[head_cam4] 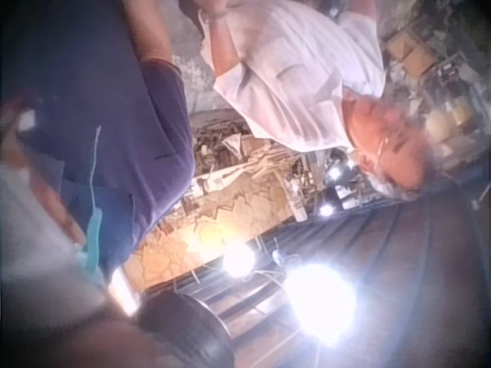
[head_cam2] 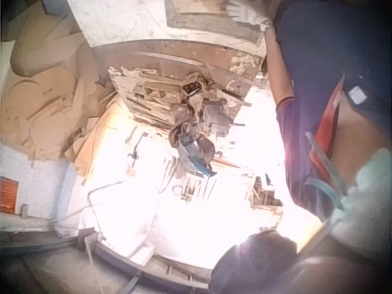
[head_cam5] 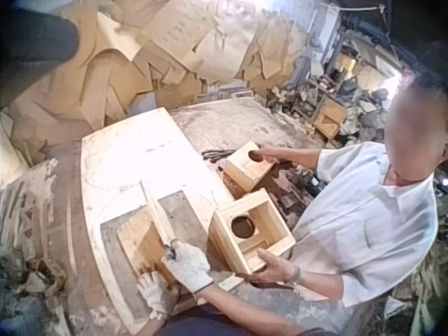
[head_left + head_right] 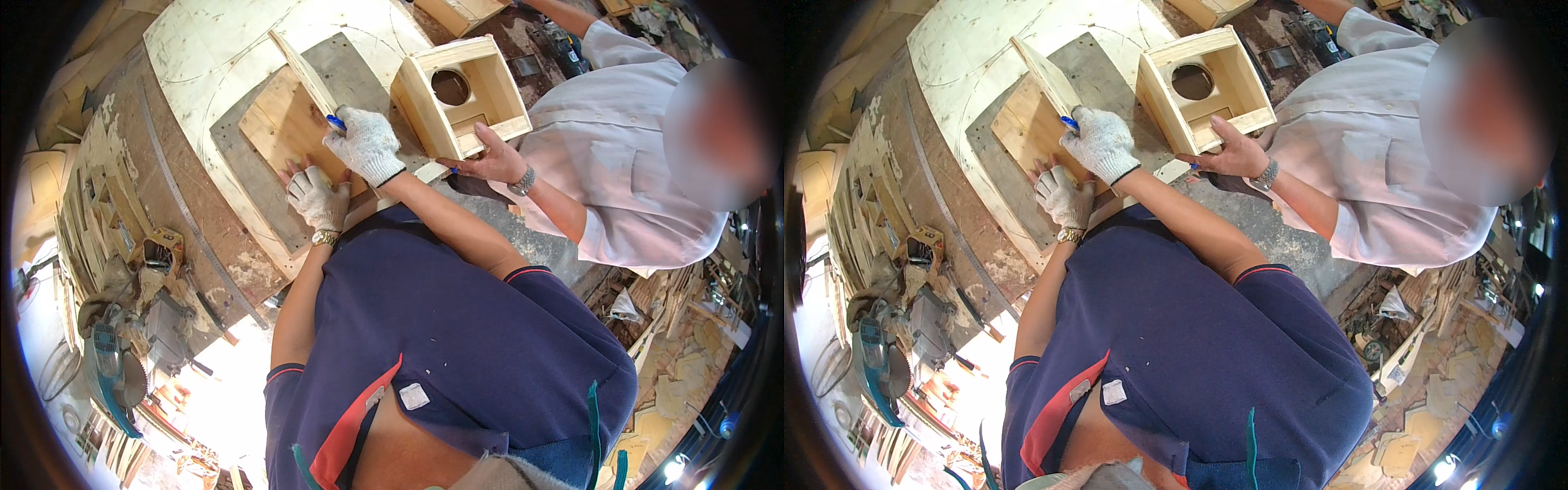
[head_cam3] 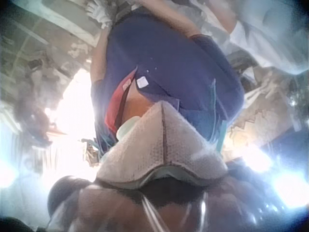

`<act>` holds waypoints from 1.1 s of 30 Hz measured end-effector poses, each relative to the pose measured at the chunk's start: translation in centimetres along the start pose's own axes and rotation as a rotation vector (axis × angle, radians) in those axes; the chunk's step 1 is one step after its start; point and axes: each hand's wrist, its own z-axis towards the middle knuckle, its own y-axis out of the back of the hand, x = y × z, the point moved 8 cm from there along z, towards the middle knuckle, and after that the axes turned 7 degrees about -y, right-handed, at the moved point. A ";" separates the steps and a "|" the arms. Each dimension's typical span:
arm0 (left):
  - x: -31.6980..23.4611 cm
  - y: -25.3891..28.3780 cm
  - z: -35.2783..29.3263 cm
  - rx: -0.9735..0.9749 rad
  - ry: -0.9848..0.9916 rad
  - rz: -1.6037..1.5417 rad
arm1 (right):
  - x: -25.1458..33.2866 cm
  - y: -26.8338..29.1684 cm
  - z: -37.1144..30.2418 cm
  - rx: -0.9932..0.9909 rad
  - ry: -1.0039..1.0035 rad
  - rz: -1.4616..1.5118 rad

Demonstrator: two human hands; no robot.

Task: The person assembles a small wooden box by fitting pieces together on a workbench. They use a pencil and a metal square to mark measurements on the wood, then dry-fit the components to check alignment.

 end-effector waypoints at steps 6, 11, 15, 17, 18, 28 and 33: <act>0.0 0.2 -0.1 -0.020 -0.004 0.004 | -0.1 -0.1 -0.1 -0.016 0.002 0.010; -0.1 0.2 0.0 -0.022 -0.002 0.009 | 0.1 0.2 -0.1 -0.022 0.029 0.025; 0.2 -0.2 0.1 -0.024 -0.004 -0.014 | -0.1 -0.3 0.1 -0.012 0.038 0.033; 0.1 0.0 -0.2 -0.038 -0.013 -0.002 | 0.0 -0.3 0.0 -0.012 0.046 0.032; 0.1 0.1 -0.1 -0.047 -0.018 0.004 | -0.1 -0.3 0.0 -0.008 0.037 0.031; 0.2 -0.4 0.0 -0.021 -0.005 0.019 | 0.0 -0.3 0.1 -0.106 0.108 0.057; 0.2 -0.3 0.0 -0.046 -0.017 0.024 | -0.1 -0.8 0.2 0.002 0.031 0.015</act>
